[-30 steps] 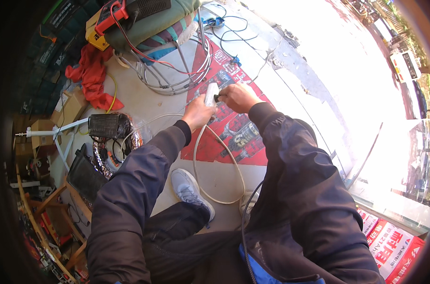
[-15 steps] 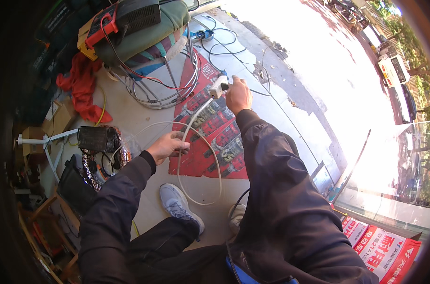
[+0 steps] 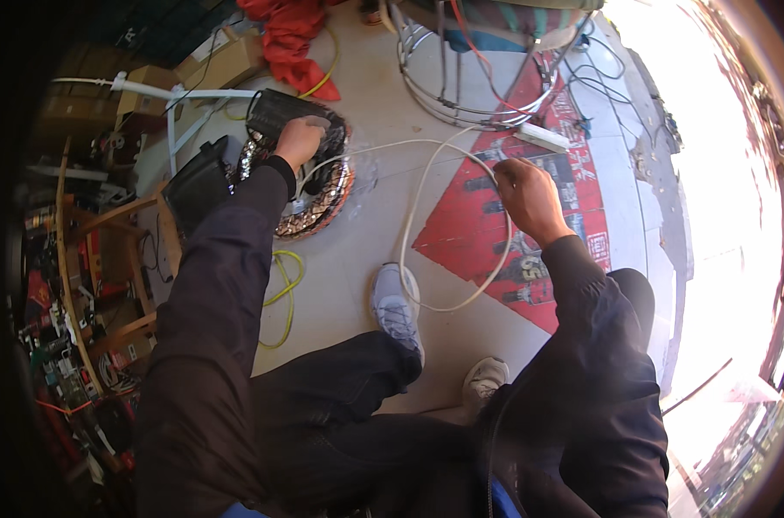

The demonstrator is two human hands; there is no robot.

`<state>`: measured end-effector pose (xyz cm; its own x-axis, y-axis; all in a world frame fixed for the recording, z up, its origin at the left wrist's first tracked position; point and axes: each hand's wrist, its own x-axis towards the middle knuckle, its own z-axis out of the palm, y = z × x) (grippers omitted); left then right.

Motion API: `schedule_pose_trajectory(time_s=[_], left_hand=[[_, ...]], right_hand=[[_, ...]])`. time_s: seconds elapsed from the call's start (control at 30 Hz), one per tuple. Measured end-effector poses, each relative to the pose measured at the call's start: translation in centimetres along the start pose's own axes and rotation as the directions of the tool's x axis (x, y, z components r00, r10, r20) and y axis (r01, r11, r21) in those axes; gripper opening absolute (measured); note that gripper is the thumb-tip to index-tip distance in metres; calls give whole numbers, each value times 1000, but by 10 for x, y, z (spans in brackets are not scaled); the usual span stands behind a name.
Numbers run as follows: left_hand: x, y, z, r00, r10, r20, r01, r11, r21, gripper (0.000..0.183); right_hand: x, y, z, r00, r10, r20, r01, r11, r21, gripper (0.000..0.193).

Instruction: The person connects a power cable to a power strip, then picks up a circuit board and a black plastic housing. They place the circuit board into the housing, align it, and secure it by hand.

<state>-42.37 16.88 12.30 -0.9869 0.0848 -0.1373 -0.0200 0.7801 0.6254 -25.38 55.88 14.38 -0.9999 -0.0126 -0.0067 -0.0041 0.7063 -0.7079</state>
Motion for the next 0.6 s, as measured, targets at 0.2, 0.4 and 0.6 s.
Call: schedule_pose_trajectory(time_s=[0.2, 0.4, 0.6], left_hand=[[-31, -18, -29, 988, -105, 110, 92, 989, 115, 31], [-85, -74, -25, 961, -100, 258, 1, 933, 361, 34], [-106, -80, -24, 984, 87, -159, -42, 963, 268, 21]], right_hand=[[2, -26, 25, 985, -41, 168, 35, 999, 41, 21], [8, -36, 48, 951, 37, 306, -66, 994, 85, 22], [12, -71, 47, 889, 116, 442, -161, 985, 65, 23]])
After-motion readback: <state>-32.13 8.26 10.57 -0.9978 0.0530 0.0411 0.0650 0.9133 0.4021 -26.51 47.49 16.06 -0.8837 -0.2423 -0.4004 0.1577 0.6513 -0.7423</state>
